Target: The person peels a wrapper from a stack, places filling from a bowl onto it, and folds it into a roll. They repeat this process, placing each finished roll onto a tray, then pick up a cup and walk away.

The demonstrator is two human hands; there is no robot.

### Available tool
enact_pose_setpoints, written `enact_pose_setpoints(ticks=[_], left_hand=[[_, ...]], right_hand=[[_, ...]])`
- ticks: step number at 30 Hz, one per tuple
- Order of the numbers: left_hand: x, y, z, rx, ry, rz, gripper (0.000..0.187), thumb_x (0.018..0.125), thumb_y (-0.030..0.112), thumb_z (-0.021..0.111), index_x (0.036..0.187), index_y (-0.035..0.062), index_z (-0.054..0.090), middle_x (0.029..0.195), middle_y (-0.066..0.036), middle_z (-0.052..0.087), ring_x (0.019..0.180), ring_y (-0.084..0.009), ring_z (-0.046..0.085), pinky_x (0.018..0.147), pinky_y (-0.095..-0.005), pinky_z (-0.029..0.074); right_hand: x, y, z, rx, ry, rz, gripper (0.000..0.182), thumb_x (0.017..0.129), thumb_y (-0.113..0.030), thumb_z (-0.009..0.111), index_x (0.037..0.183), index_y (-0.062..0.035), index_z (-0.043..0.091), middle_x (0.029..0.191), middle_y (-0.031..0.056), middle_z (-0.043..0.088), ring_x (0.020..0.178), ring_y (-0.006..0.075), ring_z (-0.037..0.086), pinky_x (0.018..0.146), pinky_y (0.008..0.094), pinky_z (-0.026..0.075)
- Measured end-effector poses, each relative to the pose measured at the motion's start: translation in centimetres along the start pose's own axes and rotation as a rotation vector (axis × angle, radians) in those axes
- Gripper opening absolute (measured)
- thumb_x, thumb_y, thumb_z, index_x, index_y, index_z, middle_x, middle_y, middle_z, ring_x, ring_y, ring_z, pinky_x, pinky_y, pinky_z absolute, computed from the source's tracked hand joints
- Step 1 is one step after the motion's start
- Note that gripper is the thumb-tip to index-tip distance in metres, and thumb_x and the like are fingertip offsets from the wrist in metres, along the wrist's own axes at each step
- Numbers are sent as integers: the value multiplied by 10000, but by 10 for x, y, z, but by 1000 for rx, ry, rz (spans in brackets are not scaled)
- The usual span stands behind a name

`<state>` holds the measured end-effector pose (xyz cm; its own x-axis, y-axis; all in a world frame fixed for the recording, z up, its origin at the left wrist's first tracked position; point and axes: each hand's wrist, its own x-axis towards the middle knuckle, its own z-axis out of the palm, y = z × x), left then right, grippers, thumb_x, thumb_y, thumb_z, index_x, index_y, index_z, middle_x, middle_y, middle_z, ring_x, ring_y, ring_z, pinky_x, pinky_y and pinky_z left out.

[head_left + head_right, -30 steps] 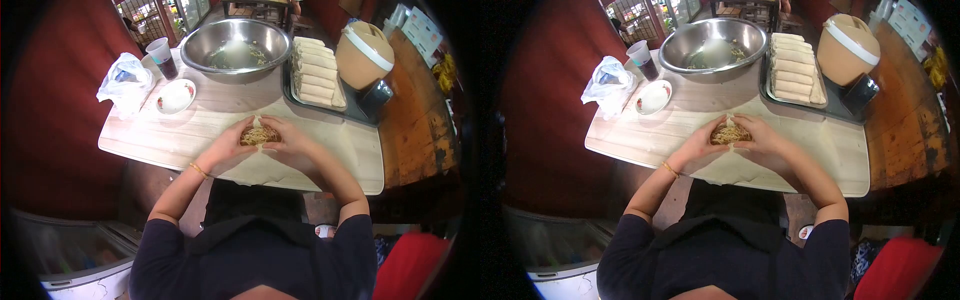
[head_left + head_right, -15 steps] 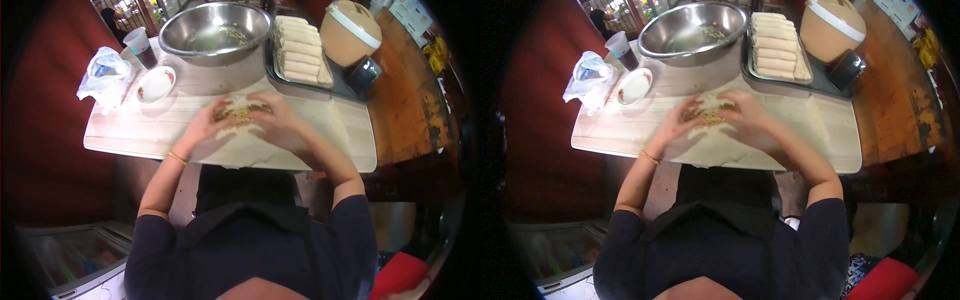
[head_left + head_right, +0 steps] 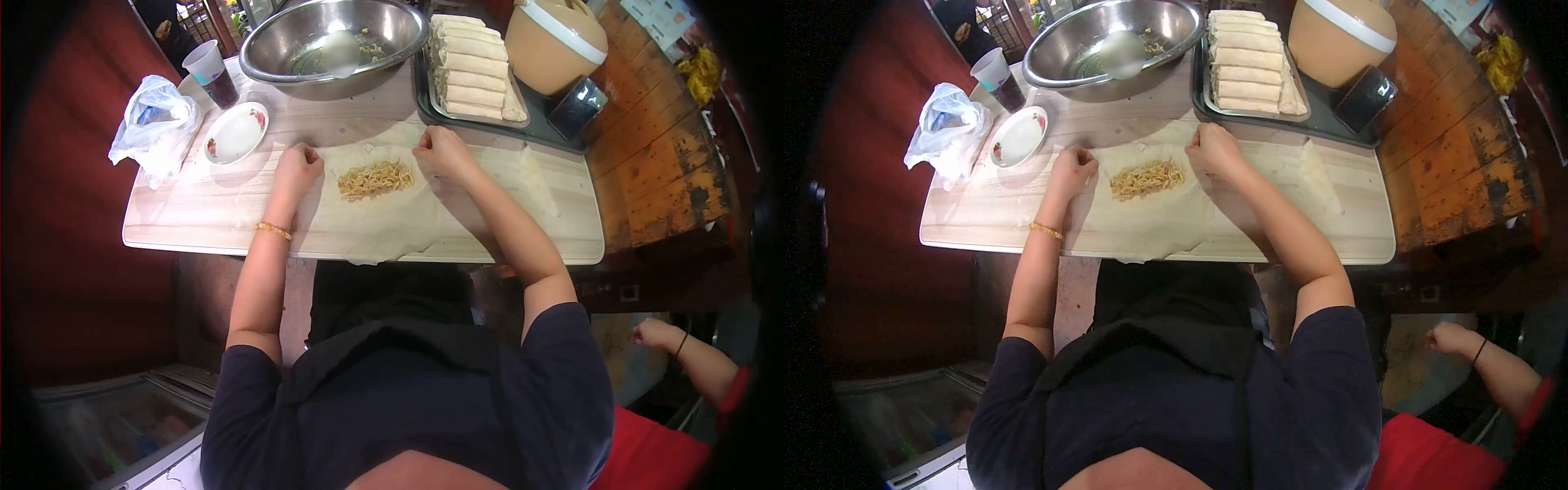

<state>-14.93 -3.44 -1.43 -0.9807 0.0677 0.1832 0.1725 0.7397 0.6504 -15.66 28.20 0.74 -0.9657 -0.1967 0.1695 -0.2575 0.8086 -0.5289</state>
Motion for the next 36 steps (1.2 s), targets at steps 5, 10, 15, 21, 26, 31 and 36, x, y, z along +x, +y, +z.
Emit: enact_pose_setpoints(ticks=[5,10,15,21,26,31,36], left_hand=[[3,-4,9,-224,82,-65,272,806,224,712,894,-29,663,838,-167,688,768,-273,662,688,-380,521],[-13,27,-14,-664,31,-312,349,883,273,696,1051,-28,640,956,-83,677,781,-155,645,664,-321,543],[-26,28,-27,-662,-246,-408,471,898,299,701,1133,-94,588,916,-77,619,742,-116,616,601,-259,567],[-21,41,-27,-384,-305,-292,417,845,277,751,980,-97,626,764,-83,623,615,-128,612,547,-261,539],[-19,32,-11,-168,-259,-143,359,805,275,732,884,-59,626,696,-167,623,604,-230,630,575,-360,513],[-22,31,-2,-4,-90,98,382,814,318,661,920,-47,621,785,-280,631,781,-395,660,709,-460,497],[-25,34,-1,10,-35,46,476,821,336,653,1067,-71,633,938,-298,667,926,-420,656,803,-457,504]], right_hand=[[6,5,11,221,86,-19,278,815,-200,744,919,11,597,793,133,660,729,233,640,674,353,506],[5,13,11,517,41,116,413,812,-236,767,1069,21,572,813,114,671,738,171,640,659,318,509],[6,8,-7,289,-134,226,497,780,-311,813,1093,23,620,837,62,656,748,138,609,664,302,499],[16,6,1,-25,-135,104,377,724,-319,734,873,18,652,790,212,649,770,334,650,723,413,507],[8,-22,-5,46,-40,13,316,829,-225,583,997,41,614,1031,302,647,990,464,619,876,510,482],[7,-18,-1,100,-4,-39,316,879,-239,540,1027,39,565,999,327,643,988,499,603,863,537,475],[6,-23,-8,157,-142,42,422,876,-345,633,1013,52,588,974,312,660,958,467,637,852,505,487]])
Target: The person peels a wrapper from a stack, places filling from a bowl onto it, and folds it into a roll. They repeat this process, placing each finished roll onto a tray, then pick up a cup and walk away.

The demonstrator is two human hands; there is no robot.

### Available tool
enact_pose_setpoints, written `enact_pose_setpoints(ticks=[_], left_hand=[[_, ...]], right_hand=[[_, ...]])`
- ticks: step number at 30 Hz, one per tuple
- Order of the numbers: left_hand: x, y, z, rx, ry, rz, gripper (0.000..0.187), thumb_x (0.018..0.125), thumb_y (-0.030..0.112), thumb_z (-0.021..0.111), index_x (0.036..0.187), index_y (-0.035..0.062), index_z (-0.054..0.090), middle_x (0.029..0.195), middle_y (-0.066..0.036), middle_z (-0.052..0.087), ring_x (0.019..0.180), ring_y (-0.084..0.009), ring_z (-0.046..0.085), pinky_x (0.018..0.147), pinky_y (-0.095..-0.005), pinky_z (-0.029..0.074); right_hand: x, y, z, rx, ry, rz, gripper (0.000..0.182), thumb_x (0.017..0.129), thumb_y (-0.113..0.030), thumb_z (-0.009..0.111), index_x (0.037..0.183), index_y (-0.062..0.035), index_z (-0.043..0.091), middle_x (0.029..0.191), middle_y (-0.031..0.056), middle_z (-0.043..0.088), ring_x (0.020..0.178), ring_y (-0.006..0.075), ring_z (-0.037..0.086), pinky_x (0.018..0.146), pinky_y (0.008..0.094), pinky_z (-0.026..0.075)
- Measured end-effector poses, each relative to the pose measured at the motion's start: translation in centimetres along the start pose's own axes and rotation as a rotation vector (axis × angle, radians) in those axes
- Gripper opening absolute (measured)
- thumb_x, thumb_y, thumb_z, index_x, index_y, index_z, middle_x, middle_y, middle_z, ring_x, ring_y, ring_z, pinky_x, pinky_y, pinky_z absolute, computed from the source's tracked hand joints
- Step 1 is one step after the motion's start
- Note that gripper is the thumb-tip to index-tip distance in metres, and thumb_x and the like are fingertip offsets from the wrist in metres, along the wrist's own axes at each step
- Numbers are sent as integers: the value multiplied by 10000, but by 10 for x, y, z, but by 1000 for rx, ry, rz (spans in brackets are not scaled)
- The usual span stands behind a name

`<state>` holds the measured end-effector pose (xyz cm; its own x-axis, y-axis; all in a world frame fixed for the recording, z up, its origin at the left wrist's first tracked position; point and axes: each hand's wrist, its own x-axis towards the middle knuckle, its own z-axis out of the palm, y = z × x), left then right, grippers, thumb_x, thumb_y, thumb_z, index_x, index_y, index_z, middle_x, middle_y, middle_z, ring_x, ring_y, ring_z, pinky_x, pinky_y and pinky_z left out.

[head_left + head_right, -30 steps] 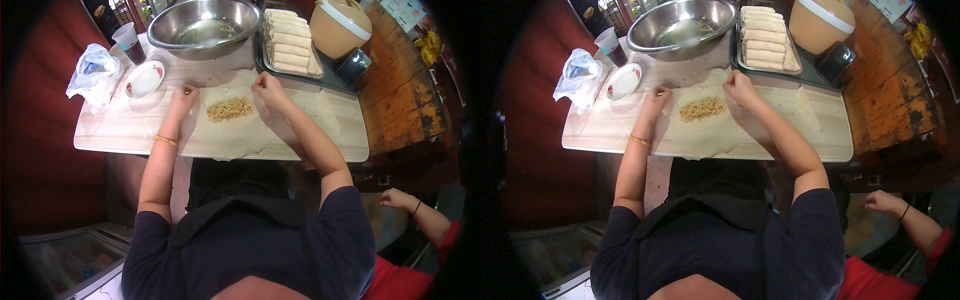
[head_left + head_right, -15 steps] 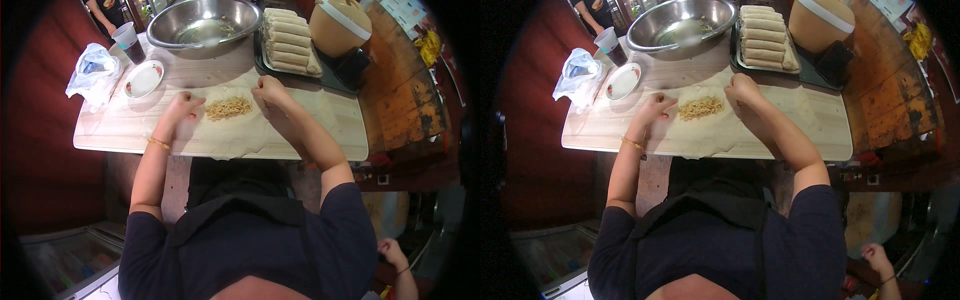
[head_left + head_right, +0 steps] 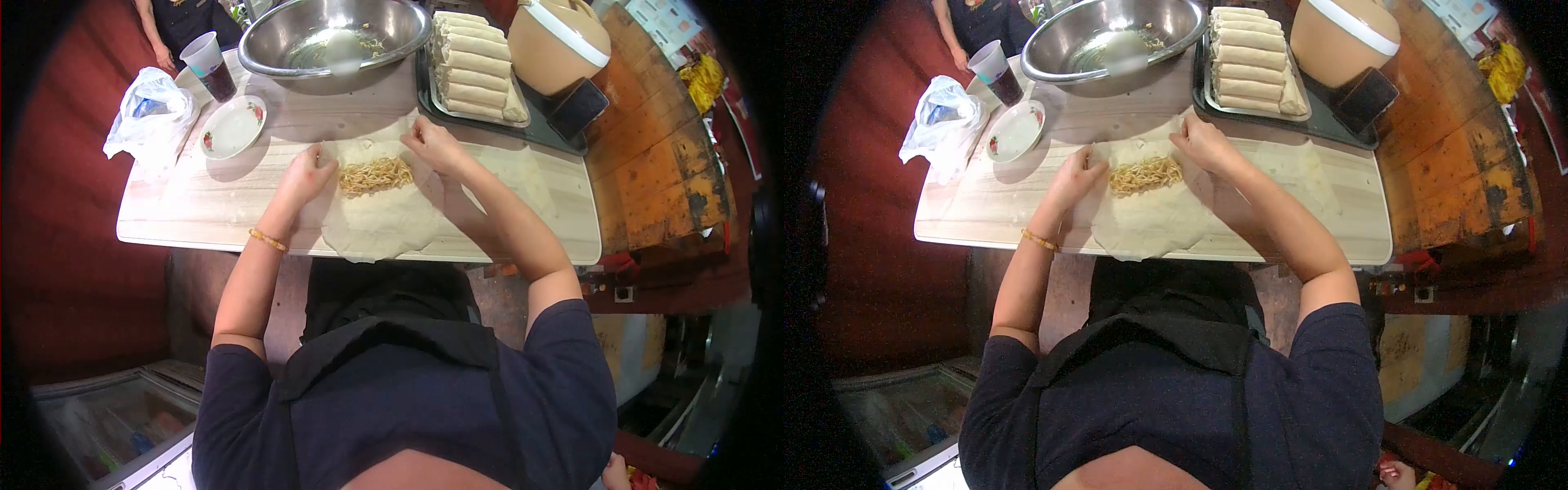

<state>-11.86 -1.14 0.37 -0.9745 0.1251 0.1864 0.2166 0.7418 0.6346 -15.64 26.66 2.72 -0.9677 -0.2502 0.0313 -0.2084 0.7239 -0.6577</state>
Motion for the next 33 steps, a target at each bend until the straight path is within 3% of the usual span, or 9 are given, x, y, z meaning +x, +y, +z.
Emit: enact_pose_setpoints(ticks=[4,7,13,17,20,21,26,28,33], left_hand=[[-1,-6,0,16,-35,-44,508,812,340,673,1087,-86,639,980,-298,675,949,-410,663,819,-441,512],[-7,-3,-5,-125,-172,-175,490,804,339,690,1053,-81,655,971,-294,676,935,-391,674,804,-427,516],[-8,-2,-5,-193,-196,-123,414,807,298,678,979,-77,655,861,-267,675,841,-365,682,755,-425,511],[-8,24,-7,-183,-107,-91,309,788,229,681,884,-56,610,754,-229,650,753,-339,671,698,-413,510],[-1,15,3,-207,-113,-73,278,822,216,680,877,-41,588,674,-137,621,626,-229,622,566,-353,470],[-1,19,3,-212,-109,-22,276,866,226,676,899,-32,585,624,-58,603,538,-124,582,459,-299,430],[-5,35,-2,-420,-224,-208,264,882,227,667,856,-24,593,674,-114,627,547,-145,607,507,-287,467],[-7,35,-3,-489,-243,-249,270,907,241,659,864,-19,596,690,-101,631,538,-115,593,499,-262,462],[-10,15,-4,-653,-383,-166,265,911,220,660,1014,-25,670,793,-90,657,591,-134,586,542,-279,487]], right_hand=[[-1,13,-5,-142,-42,16,583,768,-452,745,944,94,644,940,300,666,904,403,660,802,468,495],[-11,15,-13,-16,-127,29,464,768,-395,757,740,43,607,667,175,610,633,259,598,608,408,474],[-11,25,2,-84,-19,-74,307,768,-284,739,810,-7,616,693,118,596,675,200,586,638,372,474],[-9,15,13,13,-9,-21,283,759,-259,735,857,-24,612,728,123,607,690,189,582,657,369,474],[-9,5,17,47,-10,4,287,759,-217,714,895,16,613,812,230,655,774,330,637,743,407,502],[-10,5,20,88,18,-50,302,774,-235,721,896,21,617,791,220,652,753,309,637,728,404,504],[-23,-9,18,193,-15,-153,326,865,-283,694,900,37,642,737,183,646,700,242,638,670,388,504],[-33,-27,7,299,-161,32,287,951,-290,633,890,-12,670,720,49,599,651,117,561,584,303,471],[-33,1,8,269,-137,-215,230,954,-211,600,943,-1,692,910,102,639,786,187,617,693,324,500]])
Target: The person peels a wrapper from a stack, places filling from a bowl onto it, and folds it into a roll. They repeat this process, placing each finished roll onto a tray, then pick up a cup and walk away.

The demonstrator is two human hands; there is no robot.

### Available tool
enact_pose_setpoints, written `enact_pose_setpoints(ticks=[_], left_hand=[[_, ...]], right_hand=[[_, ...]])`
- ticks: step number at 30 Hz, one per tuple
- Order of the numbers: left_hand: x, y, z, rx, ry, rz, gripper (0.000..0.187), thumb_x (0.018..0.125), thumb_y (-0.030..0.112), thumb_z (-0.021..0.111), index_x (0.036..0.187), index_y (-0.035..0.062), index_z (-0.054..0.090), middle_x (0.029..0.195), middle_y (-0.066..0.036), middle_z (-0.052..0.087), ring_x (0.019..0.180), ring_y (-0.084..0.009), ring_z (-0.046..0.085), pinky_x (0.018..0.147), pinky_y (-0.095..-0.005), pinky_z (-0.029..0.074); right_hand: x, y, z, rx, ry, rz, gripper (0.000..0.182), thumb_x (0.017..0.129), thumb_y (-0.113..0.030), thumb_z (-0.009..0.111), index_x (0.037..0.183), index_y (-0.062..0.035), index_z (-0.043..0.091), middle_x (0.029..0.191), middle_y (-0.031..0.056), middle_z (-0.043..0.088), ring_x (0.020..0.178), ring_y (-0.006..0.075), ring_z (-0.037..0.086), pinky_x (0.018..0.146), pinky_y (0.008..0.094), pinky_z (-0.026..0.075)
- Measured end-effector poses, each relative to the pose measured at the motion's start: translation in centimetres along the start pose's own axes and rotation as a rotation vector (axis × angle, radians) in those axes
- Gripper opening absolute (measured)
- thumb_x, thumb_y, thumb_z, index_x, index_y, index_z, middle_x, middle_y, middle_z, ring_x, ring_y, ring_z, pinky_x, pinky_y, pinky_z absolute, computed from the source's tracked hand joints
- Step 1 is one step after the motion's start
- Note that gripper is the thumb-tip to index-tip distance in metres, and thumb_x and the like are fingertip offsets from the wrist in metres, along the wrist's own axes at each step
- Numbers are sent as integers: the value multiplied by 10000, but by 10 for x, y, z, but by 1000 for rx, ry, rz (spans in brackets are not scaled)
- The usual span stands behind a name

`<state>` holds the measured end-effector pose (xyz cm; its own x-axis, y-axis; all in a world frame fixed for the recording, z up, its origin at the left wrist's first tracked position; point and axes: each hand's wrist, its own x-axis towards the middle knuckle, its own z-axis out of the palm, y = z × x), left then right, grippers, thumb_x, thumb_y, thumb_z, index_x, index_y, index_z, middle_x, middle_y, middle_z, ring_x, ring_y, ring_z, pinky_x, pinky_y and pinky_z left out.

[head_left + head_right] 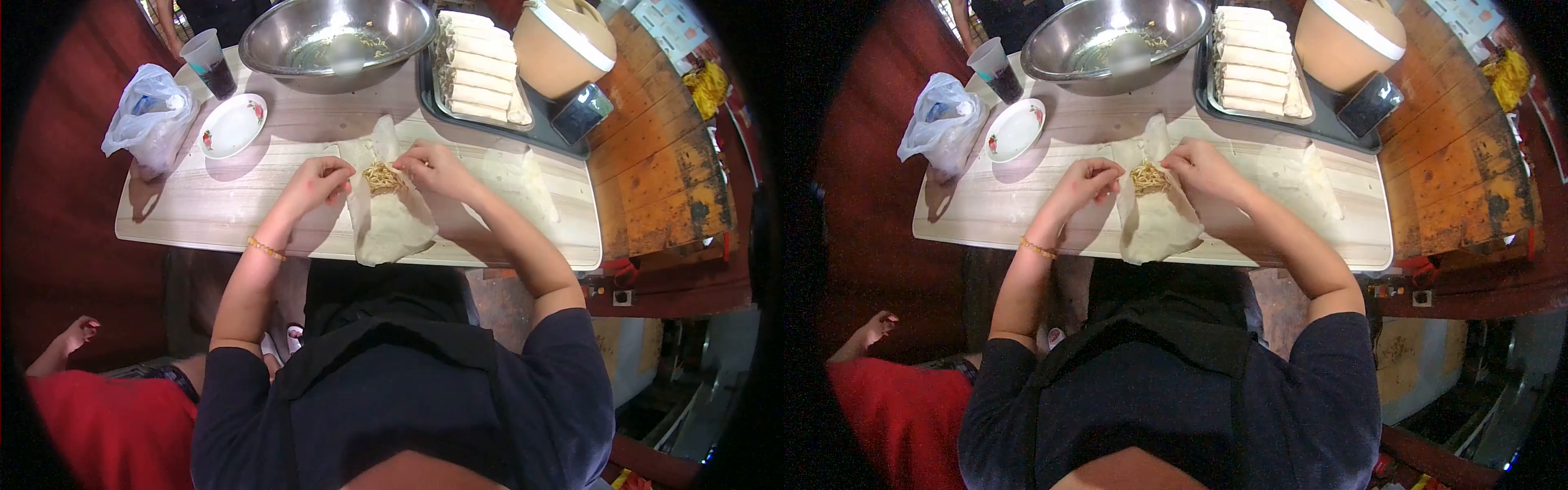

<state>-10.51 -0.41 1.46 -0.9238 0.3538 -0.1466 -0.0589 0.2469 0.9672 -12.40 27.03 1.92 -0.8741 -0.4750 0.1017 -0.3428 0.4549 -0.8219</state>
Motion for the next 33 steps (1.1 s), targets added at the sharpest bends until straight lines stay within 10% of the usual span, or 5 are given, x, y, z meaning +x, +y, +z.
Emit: enact_pose_setpoints(ticks=[7,9,18,25,33], left_hand=[[-21,7,12,560,104,377,259,859,150,723,1050,-20,684,1110,-127,638,768,-200,611,716,-303,508],[-19,2,13,873,257,818,310,826,154,744,1074,-16,668,1176,-182,621,821,-280,641,777,-369,521],[-31,11,26,631,147,363,385,831,131,728,1166,-8,599,1161,-214,652,891,-355,637,822,-413,508],[-29,5,27,601,111,403,278,827,84,697,1071,1,592,1209,-237,630,907,-372,636,858,-416,494],[-33,6,1,737,-153,546,216,850,113,598,1044,33,550,1494,-258,394,1363,-403,398,1115,-459,316]], right_hand=[[-11,-1,0,-338,11,-411,234,886,-141,674,1090,-27,656,1191,165,628,1009,319,638,859,383,520],[-15,-5,2,-302,-24,-351,262,873,-150,684,1107,-41,639,1205,164,625,1002,333,639,838,396,525],[-26,-4,19,-352,97,-476,369,821,-123,730,1149,-42,581,1212,185,621,1008,387,626,856,438,518],[-22,3,18,-475,41,-564,262,807,-93,692,988,-13,520,1282,219,570,1111,429,572,946,471,479],[-29,-13,-12,-408,-282,-469,333,784,-151,701,992,-19,476,1458,303,377,1280,519,395,1104,524,339]])
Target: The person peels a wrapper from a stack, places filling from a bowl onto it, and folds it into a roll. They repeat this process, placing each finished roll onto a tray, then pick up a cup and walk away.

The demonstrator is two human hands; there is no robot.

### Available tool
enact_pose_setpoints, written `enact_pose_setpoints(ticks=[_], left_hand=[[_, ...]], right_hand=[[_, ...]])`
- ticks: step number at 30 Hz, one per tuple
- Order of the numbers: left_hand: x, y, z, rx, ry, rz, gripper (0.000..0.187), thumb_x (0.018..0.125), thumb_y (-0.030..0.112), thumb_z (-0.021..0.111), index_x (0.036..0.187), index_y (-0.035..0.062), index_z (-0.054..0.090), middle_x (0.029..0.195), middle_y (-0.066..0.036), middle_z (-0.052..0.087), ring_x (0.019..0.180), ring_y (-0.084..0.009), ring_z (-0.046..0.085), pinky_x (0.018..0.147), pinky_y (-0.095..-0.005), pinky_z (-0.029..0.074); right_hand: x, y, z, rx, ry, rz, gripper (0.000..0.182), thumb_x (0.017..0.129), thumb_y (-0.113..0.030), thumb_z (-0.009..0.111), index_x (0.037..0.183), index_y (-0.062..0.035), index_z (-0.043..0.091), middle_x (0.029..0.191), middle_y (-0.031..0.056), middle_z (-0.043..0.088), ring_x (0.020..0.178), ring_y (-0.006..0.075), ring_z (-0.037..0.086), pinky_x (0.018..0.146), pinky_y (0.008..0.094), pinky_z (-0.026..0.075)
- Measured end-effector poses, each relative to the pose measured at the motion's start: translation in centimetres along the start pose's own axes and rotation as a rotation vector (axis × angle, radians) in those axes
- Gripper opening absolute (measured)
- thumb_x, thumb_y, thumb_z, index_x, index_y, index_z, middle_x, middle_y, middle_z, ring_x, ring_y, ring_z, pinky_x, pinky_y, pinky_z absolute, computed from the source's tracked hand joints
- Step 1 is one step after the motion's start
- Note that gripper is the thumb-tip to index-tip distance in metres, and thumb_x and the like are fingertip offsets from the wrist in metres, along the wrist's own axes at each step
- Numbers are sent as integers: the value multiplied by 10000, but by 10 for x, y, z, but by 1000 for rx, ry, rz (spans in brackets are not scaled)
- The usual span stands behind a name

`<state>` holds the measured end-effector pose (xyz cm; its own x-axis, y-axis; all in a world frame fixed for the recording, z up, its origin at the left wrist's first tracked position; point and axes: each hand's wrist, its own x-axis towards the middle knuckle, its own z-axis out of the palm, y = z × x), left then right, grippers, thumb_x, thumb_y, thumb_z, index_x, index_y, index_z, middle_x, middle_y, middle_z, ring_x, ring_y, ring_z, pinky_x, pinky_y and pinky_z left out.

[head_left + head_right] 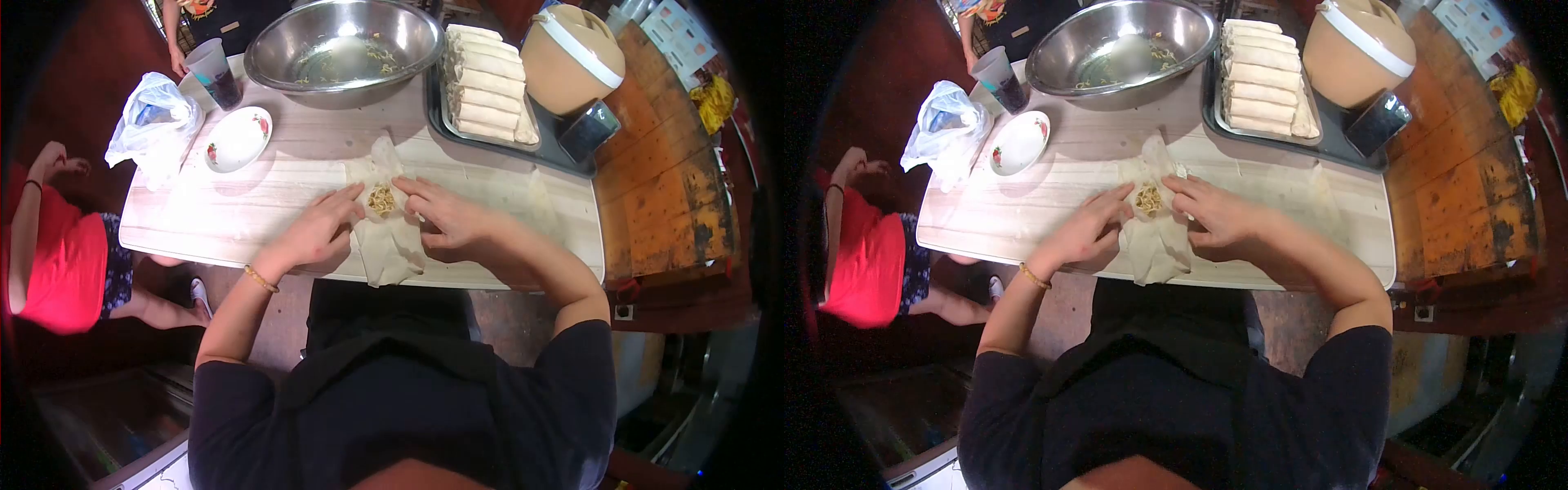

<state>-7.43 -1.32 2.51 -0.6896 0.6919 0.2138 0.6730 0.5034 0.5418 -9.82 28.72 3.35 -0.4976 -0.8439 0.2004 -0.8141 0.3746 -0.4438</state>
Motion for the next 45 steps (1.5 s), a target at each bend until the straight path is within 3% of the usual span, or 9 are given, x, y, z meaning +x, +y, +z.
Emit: enact_pose_setpoints(ticks=[8,11,19,25,30,35,38,40,45], left_hand=[[1,15,-6,128,-27,13,399,794,254,706,1102,68,533,1492,-260,386,1377,-385,387,1135,-503,270],[2,23,0,203,4,0,394,810,270,704,1106,59,552,1454,-257,436,1350,-363,428,1120,-488,299],[8,0,27,437,138,43,285,892,164,603,1132,17,564,1375,-178,542,1282,-283,516,1062,-444,363],[22,13,27,360,289,-35,258,940,186,573,1125,5,553,1009,-195,688,949,-303,663,1005,-435,400],[43,13,31,380,357,-359,283,944,228,599,1150,42,542,733,-147,669,703,-351,652,907,-440,422],[51,-6,39,262,499,-375,400,858,171,678,1207,54,522,965,-196,649,870,-373,624,843,-475,425],[55,8,29,347,596,-280,485,800,106,713,1237,55,509,1093,-218,593,1003,-389,583,810,-475,440],[55,10,26,414,577,-249,523,778,75,723,1250,55,500,1137,-223,562,1064,-393,560,797,-464,453],[50,-11,30,101,418,-329,476,826,77,704,1238,44,469,1036,-215,590,942,-366,616,753,-432,499]], right_hand=[[1,13,26,-171,112,-130,282,842,-194,664,1041,-29,551,1431,296,420,1277,492,445,1117,554,328],[5,22,36,69,247,8,340,812,-201,648,1116,-53,622,1389,234,498,1259,435,481,1127,525,337],[16,24,24,-58,256,-13,279,838,-170,609,1081,-37,642,1145,192,672,987,386,648,876,438,533],[37,11,20,-72,362,221,230,834,-146,638,1052,-76,617,829,194,674,865,410,638,889,489,500],[54,25,23,-142,450,117,325,774,-133,725,1067,-56,608,844,208,636,833,392,628,758,457,483],[70,25,22,13,363,382,382,763,-195,753,1092,-107,580,815,140,637,771,359,624,751,447,448],[77,16,13,-422,640,110,363,768,-181,741,1072,-101,560,958,158,588,821,349,620,757,442,445],[79,20,12,-529,384,-68,424,800,-200,734,1156,-97,527,1072,156,515,840,354,600,720,467,472],[70,28,13,-144,168,120,382,826,-236,703,1121,-83,513,1123,142,537,906,389,602,734,490,494]])
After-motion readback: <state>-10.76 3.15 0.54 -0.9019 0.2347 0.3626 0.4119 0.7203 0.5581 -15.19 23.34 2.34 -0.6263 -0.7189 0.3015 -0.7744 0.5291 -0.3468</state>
